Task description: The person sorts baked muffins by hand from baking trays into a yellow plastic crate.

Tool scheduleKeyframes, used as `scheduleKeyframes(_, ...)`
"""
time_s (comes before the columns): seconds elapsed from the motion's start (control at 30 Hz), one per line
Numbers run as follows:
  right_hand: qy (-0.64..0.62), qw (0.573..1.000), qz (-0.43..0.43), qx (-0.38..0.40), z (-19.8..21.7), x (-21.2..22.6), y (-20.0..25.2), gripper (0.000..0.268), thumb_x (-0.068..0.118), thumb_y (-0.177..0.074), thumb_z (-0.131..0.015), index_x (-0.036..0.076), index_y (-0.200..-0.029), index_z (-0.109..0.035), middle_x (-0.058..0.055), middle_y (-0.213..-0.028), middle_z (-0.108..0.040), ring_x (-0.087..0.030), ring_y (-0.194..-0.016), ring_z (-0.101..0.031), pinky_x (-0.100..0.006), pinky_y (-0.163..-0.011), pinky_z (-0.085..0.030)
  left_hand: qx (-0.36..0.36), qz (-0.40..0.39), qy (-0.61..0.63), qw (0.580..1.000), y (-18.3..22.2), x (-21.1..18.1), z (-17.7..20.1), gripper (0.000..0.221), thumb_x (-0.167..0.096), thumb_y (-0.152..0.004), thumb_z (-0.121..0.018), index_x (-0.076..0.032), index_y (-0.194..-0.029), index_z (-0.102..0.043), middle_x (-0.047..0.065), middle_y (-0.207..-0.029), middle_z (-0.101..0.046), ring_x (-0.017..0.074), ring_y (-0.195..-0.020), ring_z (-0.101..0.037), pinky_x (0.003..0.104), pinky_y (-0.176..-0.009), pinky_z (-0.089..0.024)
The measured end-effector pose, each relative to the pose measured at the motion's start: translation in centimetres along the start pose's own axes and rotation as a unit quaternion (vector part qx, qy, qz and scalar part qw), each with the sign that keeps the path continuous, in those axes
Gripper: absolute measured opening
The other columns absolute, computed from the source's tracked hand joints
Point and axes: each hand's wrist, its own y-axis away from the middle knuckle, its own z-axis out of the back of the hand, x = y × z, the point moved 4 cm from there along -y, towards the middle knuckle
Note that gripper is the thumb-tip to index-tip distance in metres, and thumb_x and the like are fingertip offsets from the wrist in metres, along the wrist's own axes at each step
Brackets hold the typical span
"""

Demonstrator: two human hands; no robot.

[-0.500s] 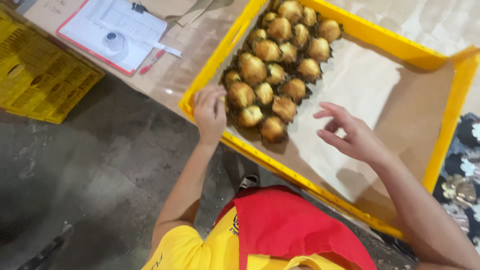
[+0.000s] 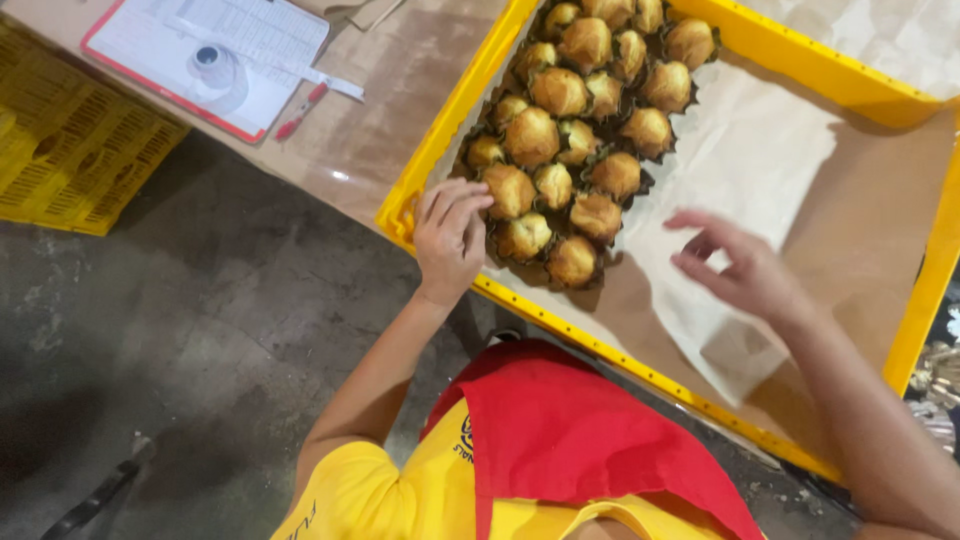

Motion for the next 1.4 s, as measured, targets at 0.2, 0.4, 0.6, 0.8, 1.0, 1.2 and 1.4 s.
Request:
scheduleKeyframes(0.2,-0.042,0.994,0.093,0.04,0.4,0.9,0.5,0.036,0.006,-0.093,-0.071,0.009,-0.129,-0.067,-0.008,-0.123,-0.068,-0.015,-0.101,-0.067,-0.029,-0.085,-0.055,-0.012,-0.019,-0.002,1.0,0.3,0.1,-0.2,0.025,0.01,-0.083,-0.067,-0.005,-0.102,-0.069,0.006,-0.113,-0.071,0.0311,-0.116,-0.064,0.042,-0.102,-0.051)
scheduleKeyframes(0.4,-0.124,0.992,0.0,0.023,1.2,0.4,1.2,0.025,0.008,-0.095,-0.07,0.007,-0.12,-0.074,-0.01,-0.12,-0.072,-0.017,-0.105,-0.068,-0.03,-0.087,-0.056,-0.01,-0.024,0.004,1.0,0.1,-0.1,-0.1,0.026,0.011,-0.081,-0.066,-0.006,-0.101,-0.069,0.006,-0.112,-0.071,0.0309,-0.116,-0.063,0.042,-0.102,-0.05)
scheduleKeyframes(0.6,-0.024,0.993,0.114,0.023,1.2,2.1,1.4,0.018,0.007,-0.095,-0.073,0.008,-0.112,-0.075,-0.007,-0.119,-0.074,-0.016,-0.105,-0.071,-0.03,-0.09,-0.057,-0.002,-0.019,0.008,1.0,0.2,0.0,-0.2,0.025,0.011,-0.082,-0.066,-0.006,-0.101,-0.069,0.006,-0.112,-0.071,0.0307,-0.116,-0.063,0.042,-0.103,-0.05)
scheduleKeyframes(0.8,-0.097,0.983,0.068,-0.143,3.1,0.0,1.4,0.009,0.005,-0.104,-0.066,0.006,-0.113,-0.063,-0.011,-0.127,-0.068,-0.015,-0.114,-0.065,-0.028,-0.103,-0.052,0.006,-0.02,0.004,1.0,0.2,-0.1,-0.1,0.024,0.011,-0.082,-0.066,-0.005,-0.1,-0.069,0.007,-0.112,-0.071,0.0305,-0.116,-0.063,0.042,-0.102,-0.05)
scheduleKeyframes(1.0,0.098,0.965,0.052,-0.239,4.9,-2.2,1.9,0.007,0.006,-0.112,-0.07,0.003,-0.107,-0.067,-0.011,-0.126,-0.073,-0.022,-0.119,-0.062,-0.033,-0.108,-0.049,0.01,-0.024,0.009,1.0,0.1,-0.1,-0.1,0.023,0.011,-0.084,-0.066,-0.005,-0.1,-0.068,0.007,-0.112,-0.071,0.0297,-0.115,-0.063,0.042,-0.1,-0.05)
scheduleKeyframes(1.2,0.129,0.97,0.09,-0.186,4.1,0.1,1.4,0.01,0.014,-0.107,-0.075,0.007,-0.112,-0.071,-0.009,-0.128,-0.07,-0.026,-0.127,-0.06,-0.04,-0.113,-0.047,0.01,-0.031,0.001,0.999,0.0,-0.2,-0.2,0.023,0.011,-0.083,-0.065,-0.005,-0.1,-0.069,0.006,-0.111,-0.071,0.0291,-0.115,-0.063,0.042,-0.1,-0.049)
scheduleKeyframes(1.4,0.097,0.988,0.118,-0.019,0.5,4.0,0.4,0.034,0.025,-0.09,-0.076,0.015,-0.122,-0.074,-0.011,-0.139,-0.064,-0.031,-0.123,-0.062,-0.039,-0.091,-0.056,0.008,-0.034,0.003,0.999,0.0,-0.2,-0.2,0.023,0.011,-0.083,-0.065,-0.005,-0.1,-0.069,0.006,-0.111,-0.071,0.0295,-0.115,-0.063,0.041,-0.101,-0.05)
